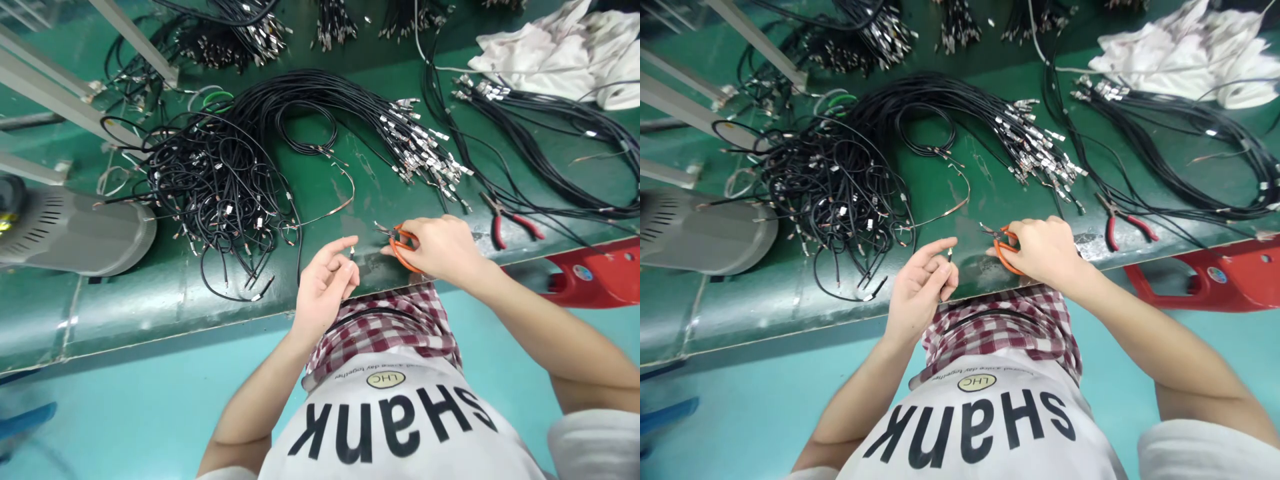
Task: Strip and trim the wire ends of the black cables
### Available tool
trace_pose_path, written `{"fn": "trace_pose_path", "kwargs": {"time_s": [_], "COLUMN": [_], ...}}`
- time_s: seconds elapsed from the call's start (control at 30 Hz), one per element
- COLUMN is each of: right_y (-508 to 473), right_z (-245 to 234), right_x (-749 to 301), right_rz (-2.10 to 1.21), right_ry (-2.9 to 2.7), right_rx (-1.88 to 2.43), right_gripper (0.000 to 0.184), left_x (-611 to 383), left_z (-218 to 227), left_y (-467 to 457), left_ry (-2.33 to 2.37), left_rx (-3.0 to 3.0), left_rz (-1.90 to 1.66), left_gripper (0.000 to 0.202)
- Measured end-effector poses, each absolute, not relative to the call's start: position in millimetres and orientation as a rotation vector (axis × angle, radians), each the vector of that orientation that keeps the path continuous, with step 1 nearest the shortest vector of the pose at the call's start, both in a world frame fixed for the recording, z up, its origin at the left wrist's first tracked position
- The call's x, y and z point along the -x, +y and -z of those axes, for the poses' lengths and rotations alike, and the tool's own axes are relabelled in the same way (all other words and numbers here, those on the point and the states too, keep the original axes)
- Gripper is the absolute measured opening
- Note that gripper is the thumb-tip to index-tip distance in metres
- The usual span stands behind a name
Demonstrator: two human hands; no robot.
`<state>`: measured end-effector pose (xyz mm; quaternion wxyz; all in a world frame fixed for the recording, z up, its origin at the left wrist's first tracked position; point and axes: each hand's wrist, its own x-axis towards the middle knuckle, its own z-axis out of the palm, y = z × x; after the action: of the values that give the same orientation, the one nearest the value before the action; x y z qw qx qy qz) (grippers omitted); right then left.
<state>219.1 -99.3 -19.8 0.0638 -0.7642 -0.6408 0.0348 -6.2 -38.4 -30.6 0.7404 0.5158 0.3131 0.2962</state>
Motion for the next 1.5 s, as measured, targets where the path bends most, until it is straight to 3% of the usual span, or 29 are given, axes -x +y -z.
{"fn": "trace_pose_path", "kwargs": {"time_s": [0.13,0.3,0.93,1.03,1.2,1.5], "right_y": [-104.9,-105.8,-105.8,-98.3,-78.4,-65.5], "right_z": [13.7,13.0,20.1,21.5,25.2,21.1], "right_x": [-211.3,-206.2,-202.9,-214.3,-235.4,-235.7], "right_rz": [-0.216,-0.128,-0.212,-0.242,0.077,-0.092], "right_ry": [-1.929,-2.075,-2.101,-1.909,-1.931,-2.023], "right_rx": [2.133,1.904,1.866,1.971,2.381,2.37], "right_gripper": [0.05,0.043,0.04,0.037,0.03,0.03], "left_x": [6.3,4.6,4.6,4.5,4.1,0.3], "left_z": [30.1,29.6,26.9,26.5,29.0,15.7], "left_y": [-39.6,-41.0,-42.3,-41.7,-40.4,-44.9], "left_ry": [0.692,0.688,0.717,0.737,0.735,0.816], "left_rx": [-1.139,-1.159,-1.161,-1.132,-1.081,-1.142], "left_rz": [-0.646,-0.627,-0.596,-0.603,-0.609,-0.612], "left_gripper": [0.042,0.043,0.043,0.035,0.023,0.015]}}
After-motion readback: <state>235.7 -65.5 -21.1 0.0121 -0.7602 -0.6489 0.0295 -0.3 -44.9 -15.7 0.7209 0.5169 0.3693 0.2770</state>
